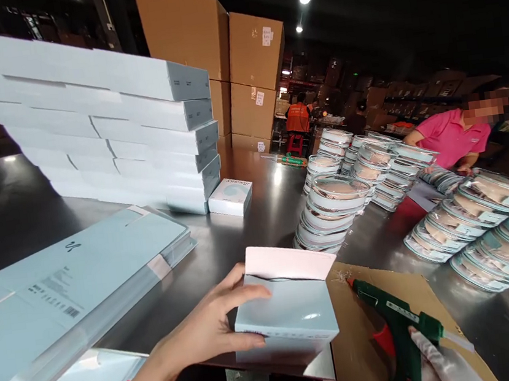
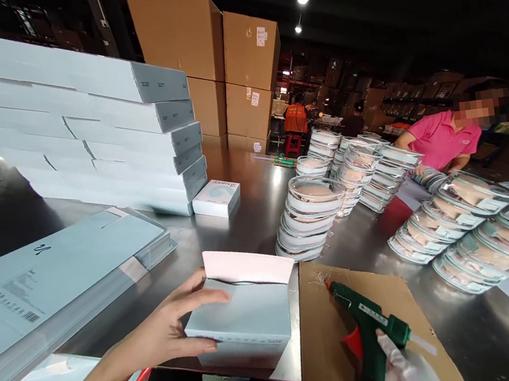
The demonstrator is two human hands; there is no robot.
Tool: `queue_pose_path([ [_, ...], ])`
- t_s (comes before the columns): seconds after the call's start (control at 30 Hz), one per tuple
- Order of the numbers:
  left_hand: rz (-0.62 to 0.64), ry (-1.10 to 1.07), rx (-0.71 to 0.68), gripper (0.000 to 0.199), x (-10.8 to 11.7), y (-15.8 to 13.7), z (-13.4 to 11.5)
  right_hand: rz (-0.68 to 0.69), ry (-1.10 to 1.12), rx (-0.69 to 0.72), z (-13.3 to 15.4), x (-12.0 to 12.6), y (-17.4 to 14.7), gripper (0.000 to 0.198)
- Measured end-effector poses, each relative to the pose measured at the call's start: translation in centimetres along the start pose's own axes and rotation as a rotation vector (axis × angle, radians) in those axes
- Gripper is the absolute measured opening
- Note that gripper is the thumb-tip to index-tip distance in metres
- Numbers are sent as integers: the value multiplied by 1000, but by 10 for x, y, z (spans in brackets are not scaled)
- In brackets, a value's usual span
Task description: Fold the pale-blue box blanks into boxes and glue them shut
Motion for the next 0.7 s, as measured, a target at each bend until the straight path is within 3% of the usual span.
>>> queue_pose_path([
  [0.1,10,-17,-2,49,2,1,0,-60,-81,37,15,-5,-1,20],
  [0.13,5,-24,-9,48,2,0,1,-43,-83,106,26,-18,-4,33],
  [0.2,-17,-33,-34,46,1,-1,2,154,-30,358,51,-57,-15,85],
  [0.27,-42,-30,-73,44,-4,-3,5,482,51,643,72,-98,-30,111],
  [0.3,-75,-43,-103,43,-8,-4,7,613,84,741,78,-113,-37,109],
  [0.37,-190,-111,-200,51,-17,-7,13,711,115,822,77,-129,-44,91],
  [0.43,-312,-187,-311,62,-25,-10,19,679,63,864,68,-132,-44,79],
  [0.5,-356,-200,-388,72,-30,-11,24,617,-88,930,60,-130,-43,75],
  [0.6,-282,-134,-426,69,-26,-11,21,543,-284,1130,68,-130,-46,71],
  [0.7,-116,-41,-380,36,-16,-7,8,542,-301,1280,90,-135,-53,56],
])
Point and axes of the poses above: each hand's wrist, its own y-axis towards the middle knuckle, its own x-axis out of the back of the hand, z = x × y, the point moved 3 cm from there along y, towards the middle knuckle, and after that the axes turned 4 degrees about -x, right-handed, at the moved point
